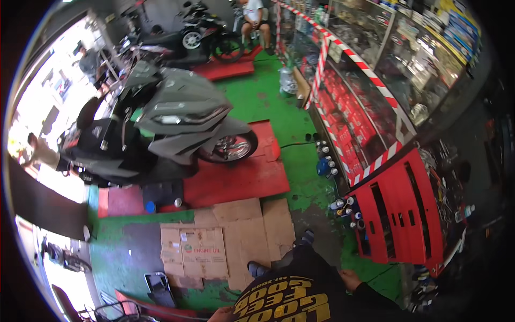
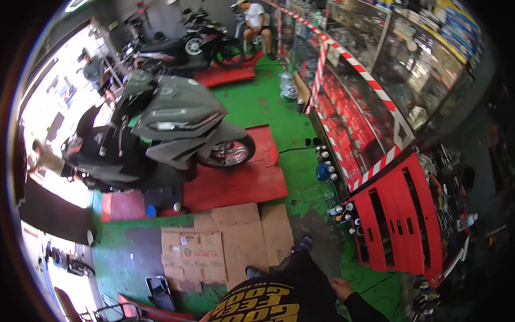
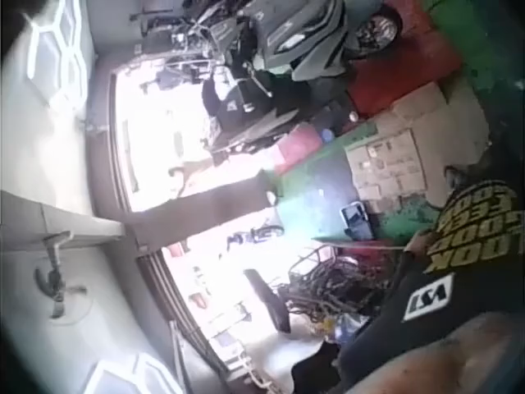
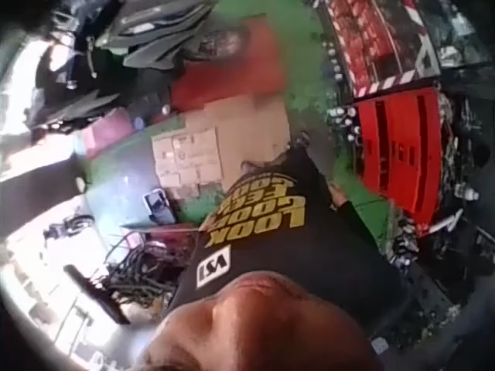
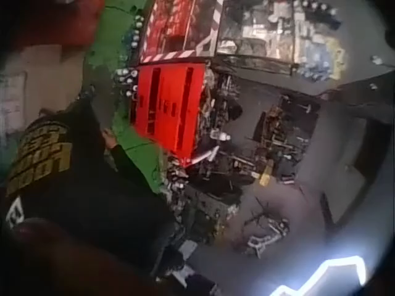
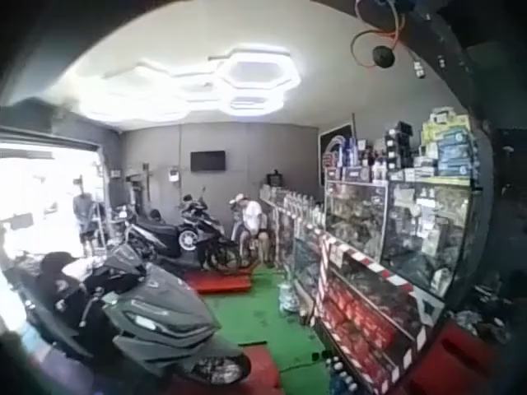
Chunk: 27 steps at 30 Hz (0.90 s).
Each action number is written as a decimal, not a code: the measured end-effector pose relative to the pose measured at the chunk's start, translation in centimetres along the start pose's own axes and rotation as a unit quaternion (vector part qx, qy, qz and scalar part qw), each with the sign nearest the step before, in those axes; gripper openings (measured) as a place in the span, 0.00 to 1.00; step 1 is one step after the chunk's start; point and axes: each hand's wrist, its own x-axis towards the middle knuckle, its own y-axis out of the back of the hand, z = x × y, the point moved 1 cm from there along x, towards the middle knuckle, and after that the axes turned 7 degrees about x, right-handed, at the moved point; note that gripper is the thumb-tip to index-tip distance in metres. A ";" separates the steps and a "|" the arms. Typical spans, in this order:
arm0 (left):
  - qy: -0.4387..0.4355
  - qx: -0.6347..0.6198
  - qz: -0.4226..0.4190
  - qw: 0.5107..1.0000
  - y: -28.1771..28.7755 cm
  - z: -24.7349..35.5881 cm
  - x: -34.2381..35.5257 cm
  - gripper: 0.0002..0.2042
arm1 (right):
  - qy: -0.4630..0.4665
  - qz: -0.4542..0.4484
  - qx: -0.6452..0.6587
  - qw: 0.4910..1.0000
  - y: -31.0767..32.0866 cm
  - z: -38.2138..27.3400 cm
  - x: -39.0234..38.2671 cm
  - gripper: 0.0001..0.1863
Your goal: Adjusting or repairing the front wheel and brake components of a motorcycle.
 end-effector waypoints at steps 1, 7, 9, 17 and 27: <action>-0.020 0.049 0.007 0.999 1.9 1.5 0.3 0.15 | -0.044 0.019 0.011 0.999 -0.5 -1.2 -0.8 0.19; -0.147 0.317 0.008 0.937 -0.2 10.6 8.1 0.28 | -0.123 0.110 -0.028 0.986 11.3 -4.6 2.4 0.24; -0.186 0.399 0.006 0.898 -1.4 13.0 10.6 0.33 | -0.061 0.174 -0.063 0.981 15.3 -4.4 6.3 0.25; -0.055 0.372 -0.036 0.926 -11.2 23.2 24.8 0.40 | 0.209 0.176 -0.155 0.949 16.4 -16.8 11.6 0.12; -0.284 0.505 0.053 0.813 -13.7 36.1 29.2 0.20 | 0.346 0.277 -0.177 0.879 17.8 -25.3 8.9 0.08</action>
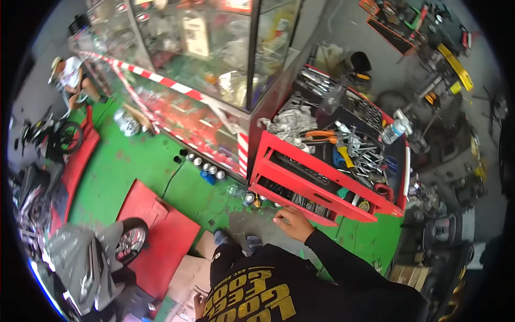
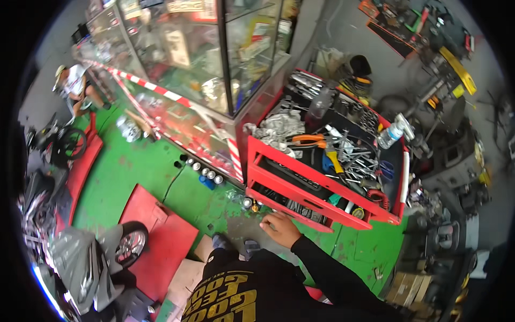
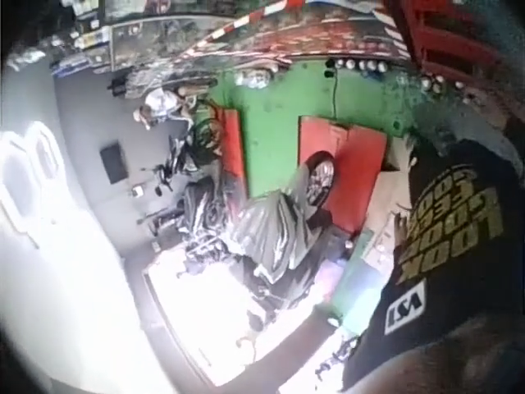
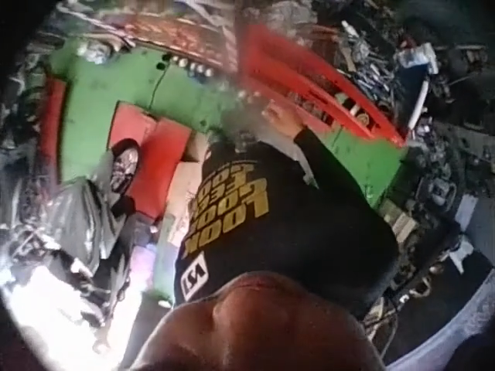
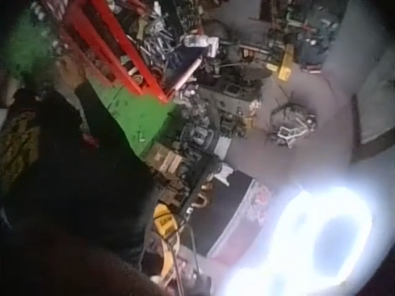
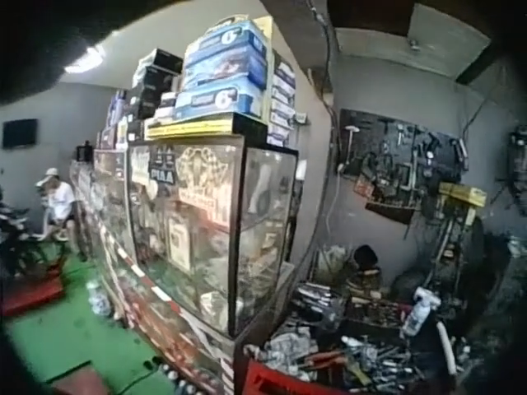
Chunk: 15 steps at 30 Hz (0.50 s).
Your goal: Adjusting or repairing the front wheel and brake components of a motorcycle.
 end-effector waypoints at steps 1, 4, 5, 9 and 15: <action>0.019 -0.011 -0.019 1.000 1.1 0.4 0.3 0.21 | 0.010 0.018 -0.011 1.000 0.3 0.3 0.3 0.08; 0.065 -0.039 -0.082 0.994 5.1 1.6 4.5 0.24 | 0.026 0.091 -0.047 0.994 1.1 -0.7 0.8 0.07; 0.080 -0.046 -0.103 0.990 6.4 1.9 6.4 0.25 | 0.044 0.120 -0.065 0.990 1.6 -1.7 0.9 0.06; 0.142 -0.063 -0.174 0.972 10.9 3.6 16.1 0.30 | 0.064 0.233 -0.121 0.963 4.3 -6.5 1.1 0.06; 0.237 -0.060 -0.243 0.939 13.8 7.2 29.8 0.36 | 0.015 0.385 -0.124 0.914 7.7 -9.6 -2.3 0.05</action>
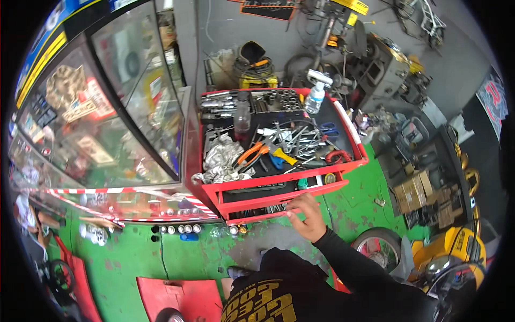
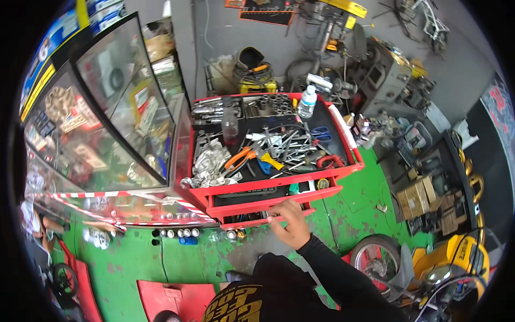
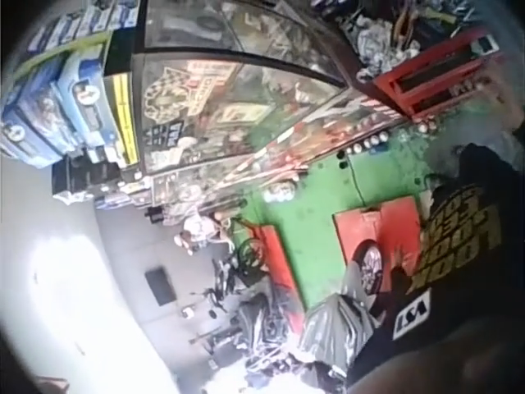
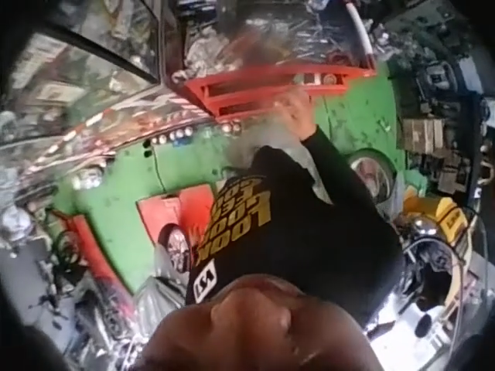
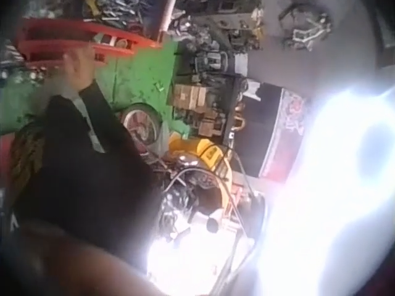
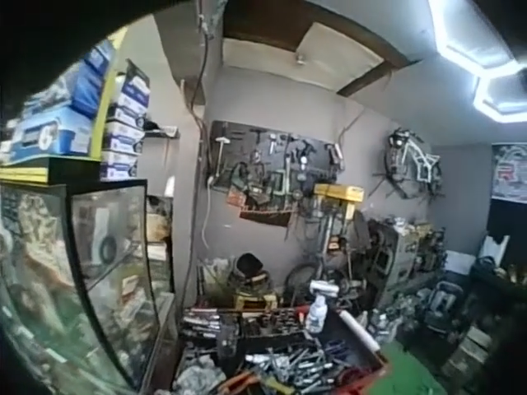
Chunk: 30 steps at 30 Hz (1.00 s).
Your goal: Adjusting or repairing the front wheel and brake components of a motorcycle.
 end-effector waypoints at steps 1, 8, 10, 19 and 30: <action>0.073 -0.044 0.013 0.996 2.2 3.1 1.4 0.30 | -0.014 0.018 0.015 1.000 0.8 0.3 -0.3 0.05; -0.071 0.056 0.084 0.992 -4.6 19.7 -0.6 0.23 | -0.422 0.040 0.303 0.853 -0.1 8.8 -5.1 0.10; -0.081 0.012 0.070 0.994 -7.6 21.8 -2.8 0.20 | -0.347 0.070 0.182 0.917 -0.2 11.9 -4.7 0.13; -0.280 0.047 -0.076 0.956 -28.7 25.8 -5.5 0.25 | -0.248 -0.219 -0.239 0.913 4.3 14.4 -0.1 0.22; -0.219 -0.190 -0.056 0.955 -41.5 34.0 -11.7 0.33 | -0.153 -0.411 -0.183 0.880 7.6 13.3 -2.5 0.14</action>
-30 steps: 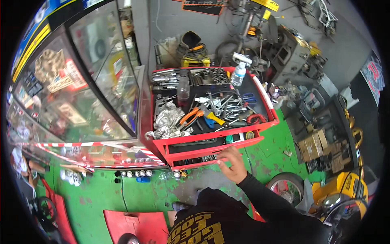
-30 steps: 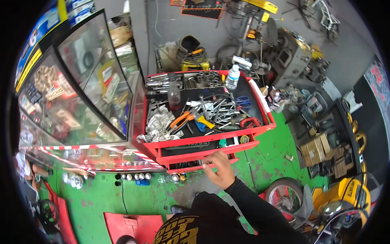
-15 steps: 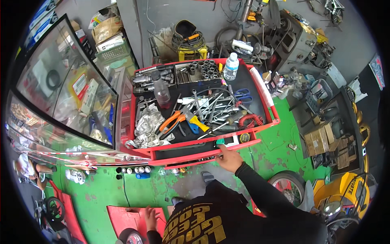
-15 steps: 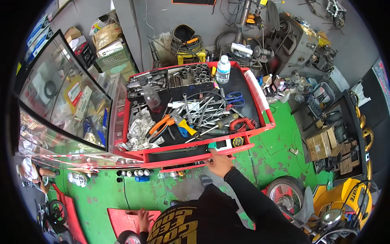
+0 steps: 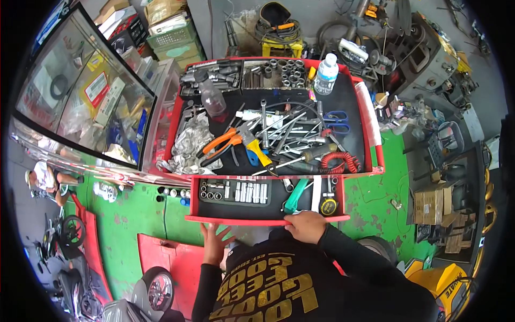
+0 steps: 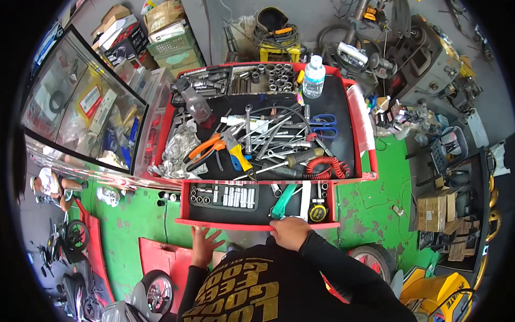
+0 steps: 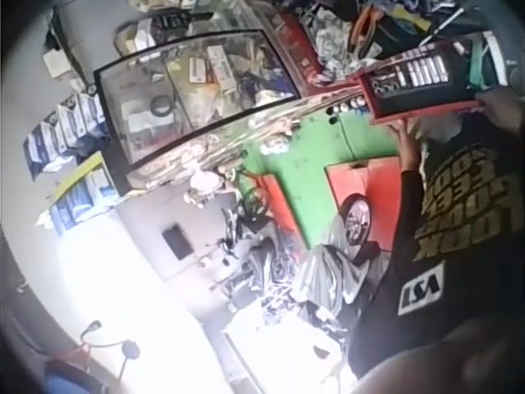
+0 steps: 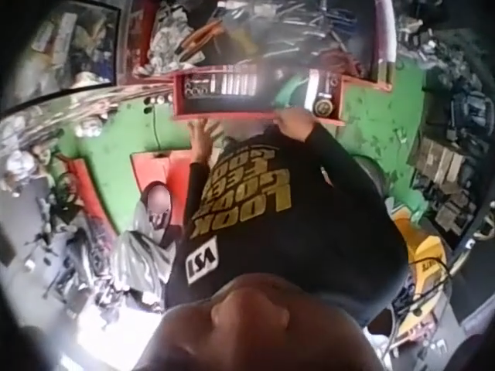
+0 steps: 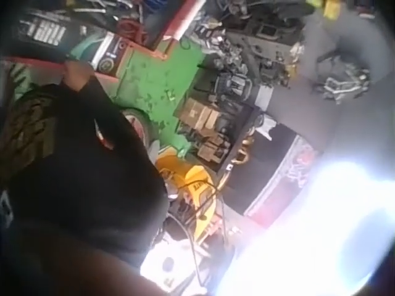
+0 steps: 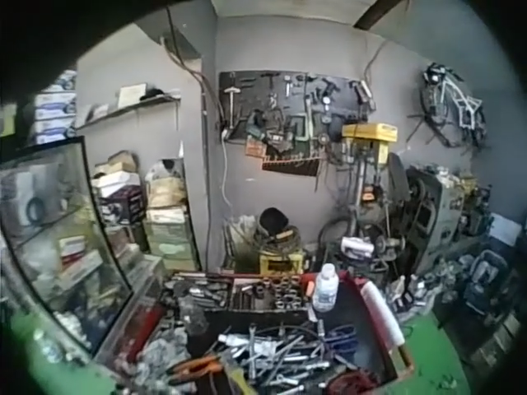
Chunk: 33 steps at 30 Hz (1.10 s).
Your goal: Adjusting or repairing the front wheel and brake components of a motorcycle.
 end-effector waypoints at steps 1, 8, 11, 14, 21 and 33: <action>0.021 -0.014 -0.028 0.999 -0.3 -0.5 -0.1 0.31 | 0.011 -0.026 0.006 1.000 -0.1 0.0 -0.4 0.14; 0.014 -0.055 -0.113 0.992 1.1 -2.8 -1.8 0.18 | 0.037 -0.043 0.007 0.998 -1.1 -1.4 -2.9 0.11; 0.024 -0.060 -0.105 0.992 1.2 -2.7 -2.6 0.22 | 0.029 -0.066 -0.014 0.997 -1.4 -2.0 -3.5 0.11; 0.023 -0.066 -0.112 0.991 2.0 -3.4 -2.7 0.22 | 0.028 -0.067 -0.018 0.997 -2.1 -2.0 -3.9 0.11; 0.032 -0.066 -0.141 0.987 2.5 -3.9 -2.3 0.18 | 0.022 -0.016 -0.030 0.999 -2.6 -2.4 -5.1 0.13; 0.013 -0.022 -0.133 0.991 4.8 -6.2 -1.5 0.29 | 0.025 0.155 -0.110 0.982 -1.9 2.6 -8.0 0.24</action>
